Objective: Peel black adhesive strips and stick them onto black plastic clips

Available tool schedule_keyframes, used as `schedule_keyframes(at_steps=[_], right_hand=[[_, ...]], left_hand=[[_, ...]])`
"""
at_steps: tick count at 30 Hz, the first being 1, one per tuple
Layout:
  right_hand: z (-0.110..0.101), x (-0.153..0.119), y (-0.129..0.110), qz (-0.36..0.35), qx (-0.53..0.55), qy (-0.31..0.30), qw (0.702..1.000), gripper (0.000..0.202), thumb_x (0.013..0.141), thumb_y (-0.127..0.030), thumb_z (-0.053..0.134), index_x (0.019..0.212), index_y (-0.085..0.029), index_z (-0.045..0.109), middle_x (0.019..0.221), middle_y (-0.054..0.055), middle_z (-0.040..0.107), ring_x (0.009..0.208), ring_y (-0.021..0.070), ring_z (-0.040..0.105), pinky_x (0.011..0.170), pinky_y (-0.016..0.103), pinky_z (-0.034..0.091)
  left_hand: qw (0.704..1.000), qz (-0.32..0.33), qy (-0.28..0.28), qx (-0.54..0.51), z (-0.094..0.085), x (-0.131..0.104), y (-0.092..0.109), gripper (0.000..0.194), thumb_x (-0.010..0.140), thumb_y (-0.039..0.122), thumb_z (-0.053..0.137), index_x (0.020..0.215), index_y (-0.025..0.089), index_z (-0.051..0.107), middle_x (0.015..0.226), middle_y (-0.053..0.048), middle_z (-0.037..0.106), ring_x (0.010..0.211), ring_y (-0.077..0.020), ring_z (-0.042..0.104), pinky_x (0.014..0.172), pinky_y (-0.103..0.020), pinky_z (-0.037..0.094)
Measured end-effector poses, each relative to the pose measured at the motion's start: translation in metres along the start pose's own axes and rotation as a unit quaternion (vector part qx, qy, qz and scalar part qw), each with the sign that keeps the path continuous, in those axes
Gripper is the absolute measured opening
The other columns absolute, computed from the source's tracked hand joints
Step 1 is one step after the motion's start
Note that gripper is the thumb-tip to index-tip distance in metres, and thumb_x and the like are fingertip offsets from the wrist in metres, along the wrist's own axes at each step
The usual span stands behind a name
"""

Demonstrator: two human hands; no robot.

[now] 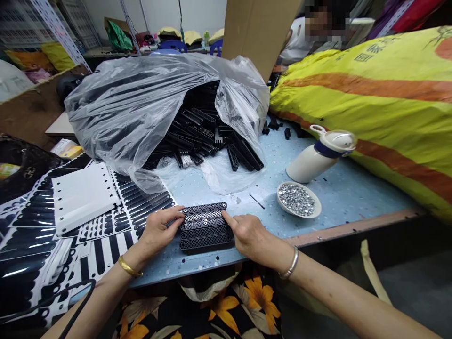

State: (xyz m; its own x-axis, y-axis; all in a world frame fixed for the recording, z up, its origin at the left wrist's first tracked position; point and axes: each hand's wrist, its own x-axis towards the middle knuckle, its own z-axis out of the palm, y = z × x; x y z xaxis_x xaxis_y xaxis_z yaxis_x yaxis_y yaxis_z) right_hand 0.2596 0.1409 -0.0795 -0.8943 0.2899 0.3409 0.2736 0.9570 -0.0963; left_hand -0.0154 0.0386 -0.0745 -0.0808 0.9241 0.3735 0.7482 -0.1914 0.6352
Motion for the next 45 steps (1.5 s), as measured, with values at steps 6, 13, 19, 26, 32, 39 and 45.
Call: schedule_keyframes(at_steps=[6,13,19,26,32,39,45], right_hand=[[-0.003,0.002,-0.003,-0.003,-0.008,0.000,1.000,0.075,0.076,0.006,0.037,0.149,-0.007,0.025,0.076,0.004,0.064,0.060,0.0184,0.057,0.057,0.031,0.048],[-0.003,0.002,-0.002,0.012,0.000,0.002,1.000,0.062,0.079,0.004,0.037,0.140,-0.006,0.039,0.075,0.005,0.064,0.061,0.0172,0.056,0.058,0.031,0.047],[-0.024,0.018,-0.013,0.017,0.021,0.024,0.999,0.049,0.084,0.003,0.035,0.128,-0.008,0.051,0.070,0.002,0.060,0.060,0.0152,0.053,0.056,0.027,0.043],[-0.039,0.040,-0.045,0.012,-0.018,-0.077,0.997,0.057,0.080,0.003,0.045,0.135,-0.010,0.050,0.075,0.003,0.060,0.061,0.0151,0.052,0.057,0.027,0.038],[-0.040,0.040,-0.045,0.027,-0.024,-0.093,0.995,0.054,0.077,0.004,0.047,0.129,-0.011,0.055,0.078,0.005,0.063,0.062,0.0154,0.055,0.058,0.027,0.039],[-0.035,0.030,-0.039,0.035,0.024,-0.015,0.999,0.045,0.083,0.004,0.036,0.120,-0.008,0.058,0.076,0.006,0.063,0.063,0.0168,0.057,0.058,0.029,0.044],[-0.042,0.037,-0.047,0.033,-0.047,-0.092,0.994,0.056,0.078,0.002,0.041,0.132,-0.007,0.052,0.079,0.007,0.064,0.061,0.0178,0.055,0.058,0.030,0.038]], left_hand=[[0.999,-0.015,0.015,-0.028,0.001,-0.001,-0.003,0.022,0.077,0.010,0.061,0.089,0.021,0.076,0.099,-0.009,0.079,0.096,-0.0272,0.075,0.087,-0.048,0.059],[0.993,0.080,0.056,0.069,-0.013,-0.007,0.003,0.022,0.085,0.012,0.054,0.092,0.017,0.074,0.102,-0.014,0.078,0.097,-0.0328,0.074,0.075,-0.049,0.059],[0.976,0.165,0.073,0.123,-0.016,-0.015,0.032,0.024,0.086,0.006,0.053,0.103,0.013,0.068,0.108,-0.018,0.075,0.108,-0.0374,0.068,0.080,-0.050,0.054],[0.967,0.190,-0.035,0.166,0.008,-0.011,0.043,0.052,0.072,0.000,0.050,0.122,0.008,0.063,0.132,-0.022,0.063,0.131,-0.0462,0.048,0.094,-0.062,0.045],[0.966,0.178,-0.062,0.176,0.010,-0.011,0.040,0.050,0.071,0.001,0.051,0.119,0.008,0.065,0.131,-0.021,0.064,0.128,-0.0477,0.050,0.093,-0.064,0.044],[0.970,0.175,-0.057,0.159,0.011,-0.013,0.038,0.048,0.075,0.001,0.050,0.120,0.009,0.064,0.133,-0.019,0.063,0.130,-0.0443,0.048,0.097,-0.062,0.043],[0.965,0.182,-0.075,0.171,0.013,-0.009,0.040,0.052,0.073,0.001,0.051,0.123,0.010,0.063,0.133,-0.020,0.063,0.130,-0.0463,0.048,0.095,-0.064,0.044]])
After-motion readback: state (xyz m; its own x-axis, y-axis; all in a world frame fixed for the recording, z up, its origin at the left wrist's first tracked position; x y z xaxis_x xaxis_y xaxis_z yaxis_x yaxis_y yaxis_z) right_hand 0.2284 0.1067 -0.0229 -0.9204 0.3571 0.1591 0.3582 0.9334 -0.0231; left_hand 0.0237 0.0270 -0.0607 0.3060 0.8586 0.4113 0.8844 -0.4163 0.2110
